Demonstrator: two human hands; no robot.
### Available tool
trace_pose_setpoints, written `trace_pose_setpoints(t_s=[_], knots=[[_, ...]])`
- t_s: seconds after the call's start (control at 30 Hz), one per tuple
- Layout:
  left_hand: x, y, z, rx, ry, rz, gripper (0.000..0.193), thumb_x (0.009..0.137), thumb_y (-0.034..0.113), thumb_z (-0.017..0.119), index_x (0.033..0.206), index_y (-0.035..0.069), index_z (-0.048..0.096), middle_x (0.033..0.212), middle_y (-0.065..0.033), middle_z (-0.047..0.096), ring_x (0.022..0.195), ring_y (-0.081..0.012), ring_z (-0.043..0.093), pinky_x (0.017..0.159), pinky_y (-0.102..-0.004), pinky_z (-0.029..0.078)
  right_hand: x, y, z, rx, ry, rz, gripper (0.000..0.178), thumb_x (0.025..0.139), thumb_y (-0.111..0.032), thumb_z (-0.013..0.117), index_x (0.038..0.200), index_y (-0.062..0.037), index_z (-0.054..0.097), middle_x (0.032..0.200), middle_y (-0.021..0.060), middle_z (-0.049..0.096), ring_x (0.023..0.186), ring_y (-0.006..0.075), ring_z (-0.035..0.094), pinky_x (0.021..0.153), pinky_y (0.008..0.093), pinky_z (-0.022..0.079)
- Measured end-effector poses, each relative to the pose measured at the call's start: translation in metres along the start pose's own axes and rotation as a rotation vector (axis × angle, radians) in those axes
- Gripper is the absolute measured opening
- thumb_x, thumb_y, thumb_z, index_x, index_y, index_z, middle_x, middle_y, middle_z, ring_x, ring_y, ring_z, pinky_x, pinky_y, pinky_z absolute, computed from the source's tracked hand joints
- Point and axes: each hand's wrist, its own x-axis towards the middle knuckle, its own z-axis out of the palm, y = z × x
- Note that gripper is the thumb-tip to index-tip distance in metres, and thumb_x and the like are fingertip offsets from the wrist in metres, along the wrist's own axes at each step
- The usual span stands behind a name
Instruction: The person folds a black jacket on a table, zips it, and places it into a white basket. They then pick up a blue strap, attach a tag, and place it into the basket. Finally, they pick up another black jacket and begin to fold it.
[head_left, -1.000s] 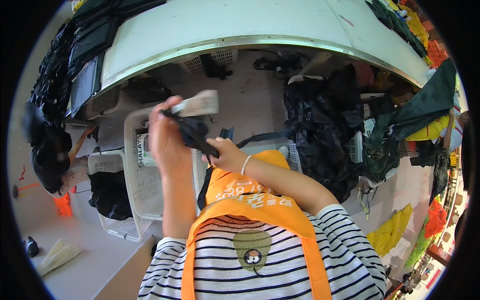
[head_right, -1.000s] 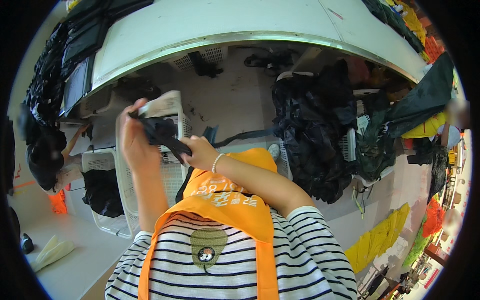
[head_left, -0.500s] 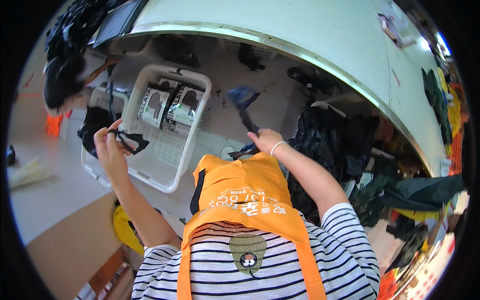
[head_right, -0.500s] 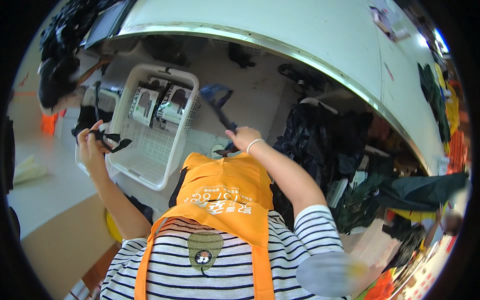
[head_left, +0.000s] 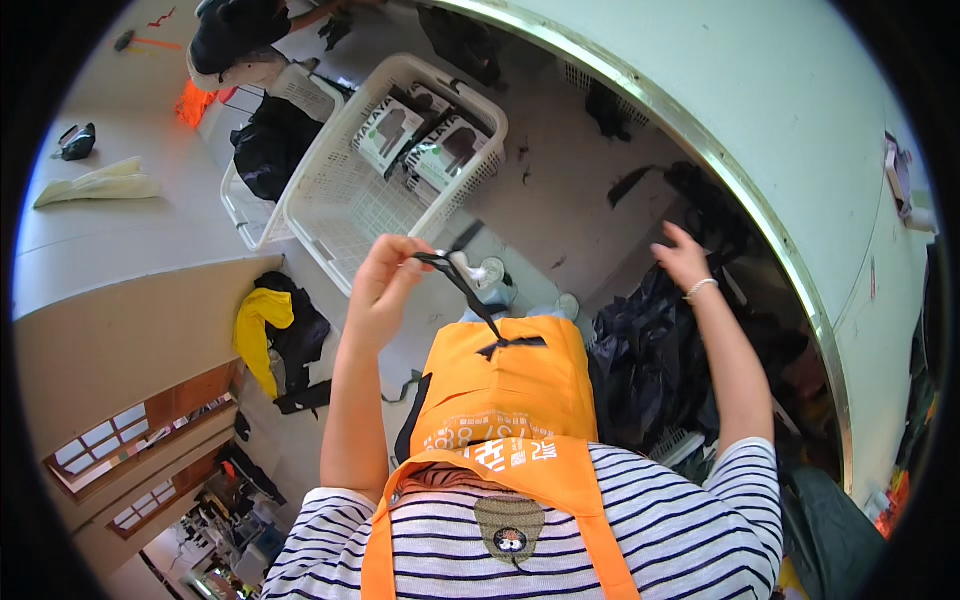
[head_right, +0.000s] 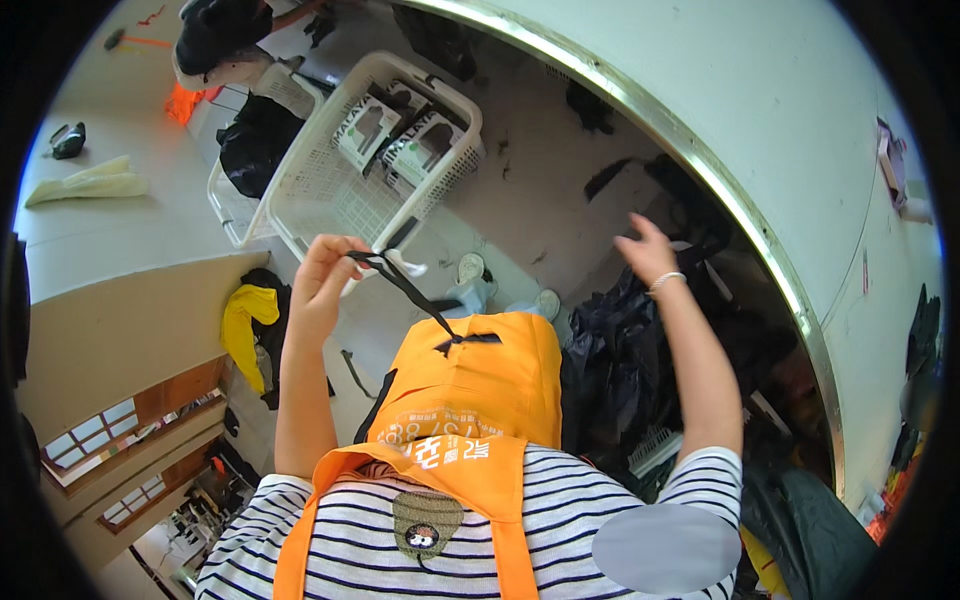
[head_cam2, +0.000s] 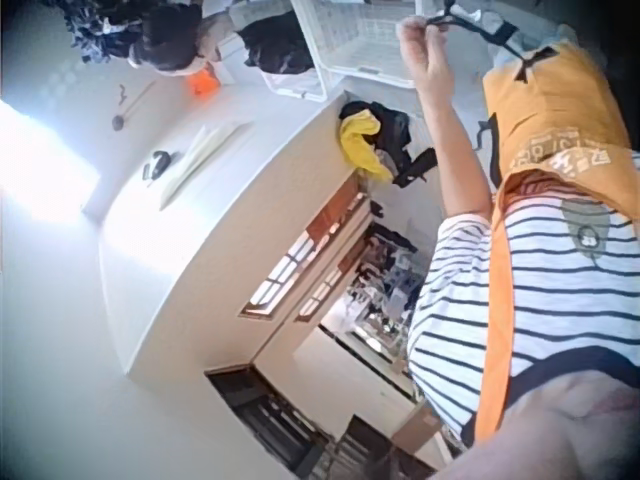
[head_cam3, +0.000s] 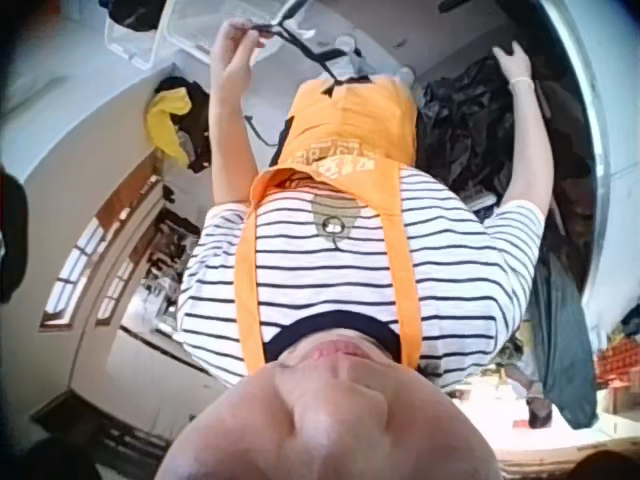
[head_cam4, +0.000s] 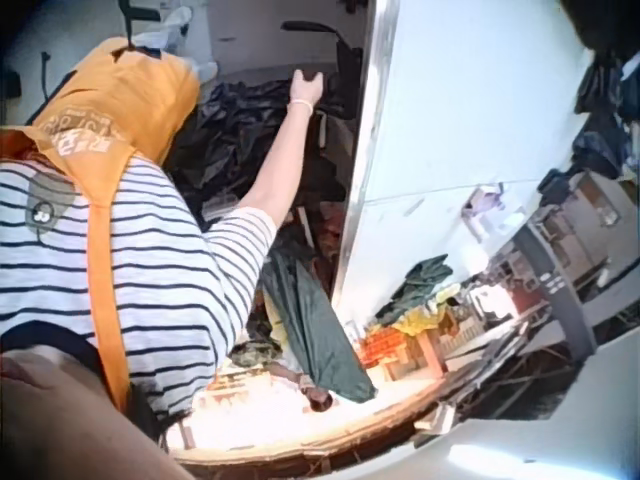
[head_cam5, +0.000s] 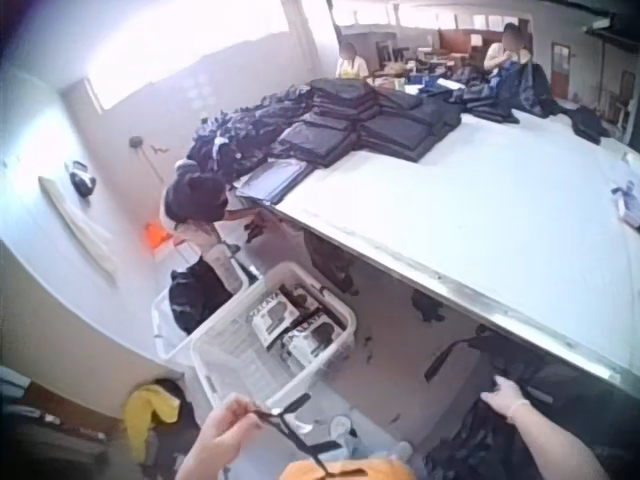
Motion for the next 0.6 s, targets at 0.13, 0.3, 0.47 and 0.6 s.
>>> trace_pose_setpoints(t_s=[0.13, 0.3, 0.47, 0.6], knots=[[-0.009, 0.009, 0.043, -0.079, -0.127, -0.033, 0.004, 0.092, 0.003, 0.048, 0.095, 0.004, 0.046, 0.105, -0.0104, 0.058, 0.092, -0.0122, 0.054, 0.081, -0.025, 0.043, -0.102, -0.172, 0.081, 0.556, -0.663, -0.21, 0.079, 0.072, -0.003, 0.074, 0.14, -0.0085, 0.035, 0.112, 0.0044, 0.059, 0.08, 0.0057, 0.055, 0.072, 0.0218, 0.048], [-0.025, 0.012, 0.05, -0.157, -0.204, -0.066, 0.004, 0.091, 0.004, 0.049, 0.094, 0.002, 0.046, 0.105, -0.0109, 0.058, 0.093, -0.0138, 0.054, 0.084, -0.029, 0.044, -0.153, -0.182, 0.135, 0.827, -0.519, -0.139, 0.029, 0.086, -0.003, 0.061, 0.114, -0.0039, 0.057, 0.092, 0.0029, 0.064, 0.071, 0.0062, 0.056, 0.058, 0.0202, 0.047], [-0.063, -0.042, 0.016, 0.451, -0.465, -0.052, 0.005, 0.085, 0.004, 0.056, 0.088, 0.001, 0.054, 0.1, -0.0092, 0.062, 0.091, -0.0194, 0.058, 0.079, -0.0307, 0.046, -0.17, -0.179, 0.112, 1.048, -0.196, 0.004, 0.034, 0.09, 0.004, 0.05, 0.122, -0.0026, 0.055, 0.105, 0.0074, 0.064, 0.085, 0.0109, 0.064, 0.064, 0.0234, 0.055], [-0.097, -0.112, -0.03, 0.494, -0.46, -0.206, 0.019, 0.083, 0.011, 0.063, 0.099, 0.002, 0.06, 0.099, -0.0093, 0.063, 0.09, -0.0212, 0.059, 0.081, -0.0316, 0.047, -0.181, -0.195, 0.133, 0.732, -0.178, -0.32, 0.027, 0.087, 0.008, 0.046, 0.106, 0.0023, 0.065, 0.106, 0.0065, 0.064, 0.094, 0.0135, 0.061, 0.086, 0.0224, 0.046]])
